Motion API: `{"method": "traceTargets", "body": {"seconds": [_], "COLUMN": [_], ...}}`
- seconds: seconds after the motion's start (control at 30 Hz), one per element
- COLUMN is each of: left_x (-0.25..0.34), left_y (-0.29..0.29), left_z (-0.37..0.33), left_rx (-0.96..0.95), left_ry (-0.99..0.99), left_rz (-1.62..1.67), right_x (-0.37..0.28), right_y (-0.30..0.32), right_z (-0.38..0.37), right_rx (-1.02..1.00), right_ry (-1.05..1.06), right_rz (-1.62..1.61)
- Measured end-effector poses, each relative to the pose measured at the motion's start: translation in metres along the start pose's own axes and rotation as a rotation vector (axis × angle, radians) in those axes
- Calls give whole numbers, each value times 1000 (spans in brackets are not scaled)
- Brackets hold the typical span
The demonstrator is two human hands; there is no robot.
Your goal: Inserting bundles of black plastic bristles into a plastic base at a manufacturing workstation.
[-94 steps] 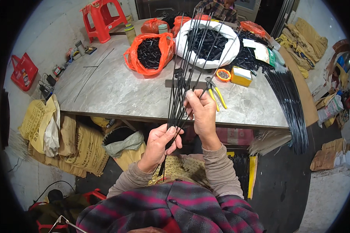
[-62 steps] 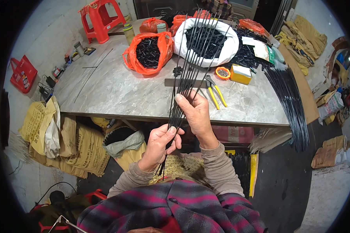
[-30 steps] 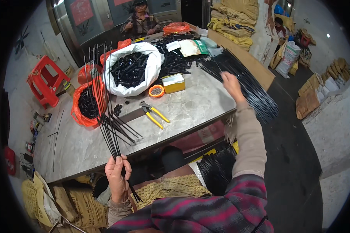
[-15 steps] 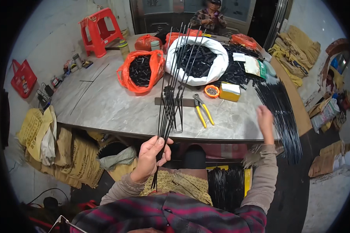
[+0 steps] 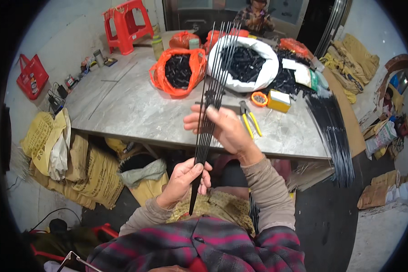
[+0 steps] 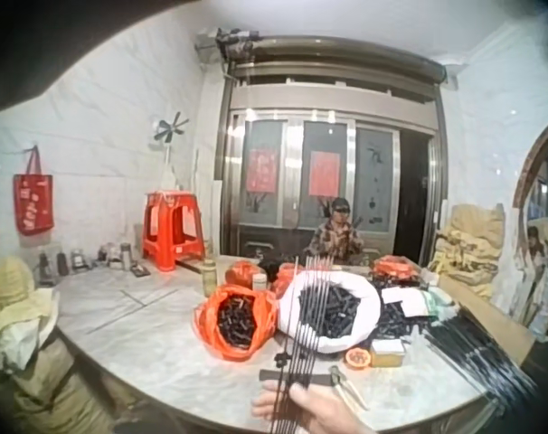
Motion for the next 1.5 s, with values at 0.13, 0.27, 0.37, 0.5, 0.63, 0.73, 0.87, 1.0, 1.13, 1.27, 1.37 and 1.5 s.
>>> {"method": "traceTargets", "body": {"seconds": [0.13,0.27,0.37,0.5,0.63,0.73,0.87,1.0,1.13,1.27,1.37,1.5], "left_x": [-10,5,17,21,14,15,5,10,2,1,-18,-66], "left_y": [18,17,17,23,28,23,25,24,34,46,60,81], "left_z": [6,2,-3,-13,-25,-24,-24,-27,-40,-64,-79,-88], "left_rx": [-70,-97,-142,-224,-356,-369,-377,-372,-328,-259,-203,-96], "left_ry": [74,85,58,138,213,280,270,217,157,113,67,-55], "left_rz": [-53,-98,-156,-179,-234,-291,-320,-386,-232,-277,-316,-446], "right_x": [19,21,18,16,15,17,17,29,15,6,10,16], "right_y": [-1,-2,-5,-4,-7,-9,-14,0,-8,5,32,87], "right_z": [6,12,14,16,18,24,26,23,8,-14,-35,-68], "right_rx": [21,66,56,47,15,8,24,10,-28,-89,-74,-14], "right_ry": [-24,1,12,10,-10,-12,-15,-35,-38,-35,-75,-29], "right_rz": [-22,-18,-8,-15,-17,-31,-71,-111,-168,-301,-420,-461]}}
Point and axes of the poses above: each hand's wrist, its own z-axis away from the middle knuckle, its own y-axis out of the back of the hand, x = y × z, the point moved 4 cm from there along -z, towards the middle knuckle, and after that the axes turned 7 degrees about -z, right-handed, at the moved point
